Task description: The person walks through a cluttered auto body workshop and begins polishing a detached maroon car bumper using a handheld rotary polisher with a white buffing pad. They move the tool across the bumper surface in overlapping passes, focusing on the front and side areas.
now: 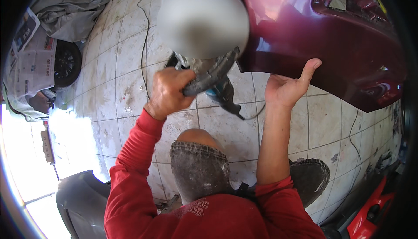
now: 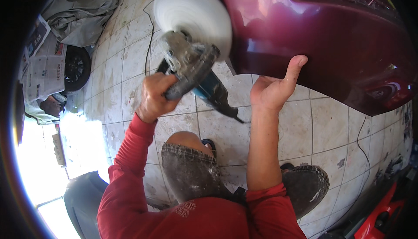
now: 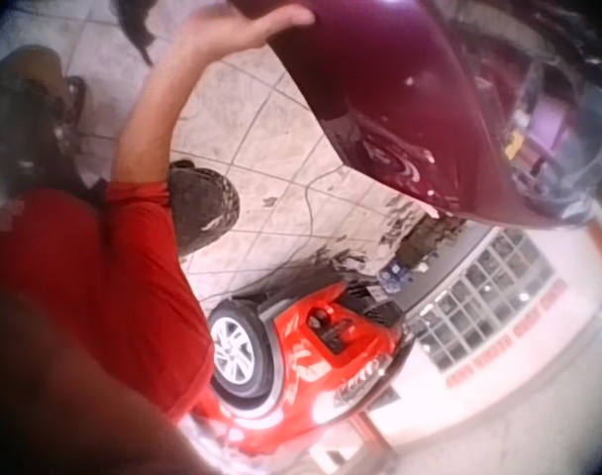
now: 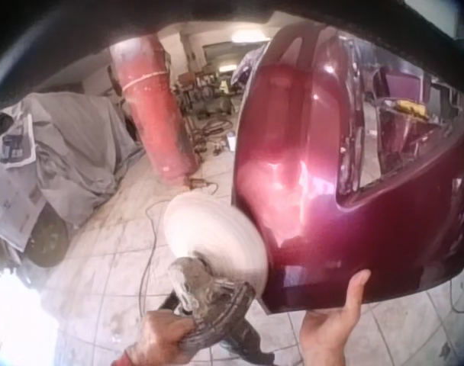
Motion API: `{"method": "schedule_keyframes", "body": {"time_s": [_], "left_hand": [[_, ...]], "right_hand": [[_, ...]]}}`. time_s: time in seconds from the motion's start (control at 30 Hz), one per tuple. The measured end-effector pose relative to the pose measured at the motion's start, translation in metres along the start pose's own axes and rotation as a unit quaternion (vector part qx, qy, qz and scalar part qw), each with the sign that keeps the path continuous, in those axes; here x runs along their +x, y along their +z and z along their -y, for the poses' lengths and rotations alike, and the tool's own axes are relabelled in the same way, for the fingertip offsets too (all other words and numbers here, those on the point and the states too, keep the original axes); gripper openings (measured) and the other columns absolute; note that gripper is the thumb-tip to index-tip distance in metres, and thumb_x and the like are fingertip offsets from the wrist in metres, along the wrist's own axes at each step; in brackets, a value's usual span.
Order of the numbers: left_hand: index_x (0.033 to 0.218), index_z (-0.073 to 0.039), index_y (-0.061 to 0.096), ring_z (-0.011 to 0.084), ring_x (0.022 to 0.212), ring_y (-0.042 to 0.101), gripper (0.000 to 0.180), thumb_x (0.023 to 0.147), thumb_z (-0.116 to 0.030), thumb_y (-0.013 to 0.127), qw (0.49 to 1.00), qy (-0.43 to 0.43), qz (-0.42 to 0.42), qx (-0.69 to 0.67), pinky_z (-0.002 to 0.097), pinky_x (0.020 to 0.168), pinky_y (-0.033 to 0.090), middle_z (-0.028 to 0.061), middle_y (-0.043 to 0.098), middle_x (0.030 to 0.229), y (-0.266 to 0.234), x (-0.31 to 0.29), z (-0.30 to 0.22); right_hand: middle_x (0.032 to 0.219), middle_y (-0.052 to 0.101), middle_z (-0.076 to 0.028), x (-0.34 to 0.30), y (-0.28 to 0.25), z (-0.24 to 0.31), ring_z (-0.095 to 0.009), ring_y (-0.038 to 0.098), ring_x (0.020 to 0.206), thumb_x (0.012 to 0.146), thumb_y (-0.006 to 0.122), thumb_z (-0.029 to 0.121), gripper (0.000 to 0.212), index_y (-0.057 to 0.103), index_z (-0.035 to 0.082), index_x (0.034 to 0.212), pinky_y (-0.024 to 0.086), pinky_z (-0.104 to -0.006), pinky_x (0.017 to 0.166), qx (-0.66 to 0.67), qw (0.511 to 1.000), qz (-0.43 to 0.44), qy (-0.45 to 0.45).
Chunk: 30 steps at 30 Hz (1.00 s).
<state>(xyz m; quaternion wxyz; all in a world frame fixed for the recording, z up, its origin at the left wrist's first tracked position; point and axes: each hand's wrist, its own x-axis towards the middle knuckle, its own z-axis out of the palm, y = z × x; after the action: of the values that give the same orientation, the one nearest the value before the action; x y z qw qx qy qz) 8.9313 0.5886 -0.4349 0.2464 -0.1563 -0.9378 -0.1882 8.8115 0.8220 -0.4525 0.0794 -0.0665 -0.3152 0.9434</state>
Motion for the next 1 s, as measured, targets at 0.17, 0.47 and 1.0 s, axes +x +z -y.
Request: {"method": "schedule_keyframes", "body": {"time_s": [0.17, 0.47, 1.0], "left_hand": [[0.089, -0.005, 0.068, 0.0319, 0.055, 0.058, 0.025, 0.069, -0.007, 0.083, 0.999, -0.024, -0.004, 0.032, 0.0411, 0.054, 0.045, 0.0116, 0.056, 0.062, -0.005, 0.019, 0.033], [0.087, -0.010, 0.065, 0.0316, 0.060, 0.062, 0.029, 0.061, -0.008, 0.077, 1.000, -0.021, 0.014, 0.017, 0.0423, 0.058, 0.049, 0.0079, 0.062, 0.067, 0.006, -0.006, 0.015], [0.089, -0.008, 0.064, 0.0336, 0.058, 0.060, 0.031, 0.062, -0.011, 0.080, 0.990, -0.056, 0.129, -0.016, 0.0436, 0.055, 0.047, 0.0090, 0.061, 0.066, -0.025, 0.044, -0.061]], "right_hand": [[0.145, 0.054, -0.004, -0.004, 0.003, -0.002, -0.023, 0.051, 0.133, 0.096, 0.064, 0.061, 0.076, 0.047, 0.009, 0.149, 0.038, -0.0458, 0.115, 0.011, 1.000, -0.010, 0.008], [0.147, 0.053, -0.005, -0.004, 0.007, 0.001, -0.024, 0.049, 0.135, 0.096, 0.063, 0.063, 0.077, 0.047, 0.009, 0.149, 0.036, -0.0469, 0.117, 0.011, 1.000, 0.007, 0.004], [0.144, 0.058, -0.009, 0.006, -0.049, -0.006, -0.025, 0.053, 0.132, 0.106, 0.051, 0.041, 0.055, 0.046, 0.009, 0.150, 0.037, -0.0449, 0.117, 0.028, 0.995, 0.090, 0.036]]}}
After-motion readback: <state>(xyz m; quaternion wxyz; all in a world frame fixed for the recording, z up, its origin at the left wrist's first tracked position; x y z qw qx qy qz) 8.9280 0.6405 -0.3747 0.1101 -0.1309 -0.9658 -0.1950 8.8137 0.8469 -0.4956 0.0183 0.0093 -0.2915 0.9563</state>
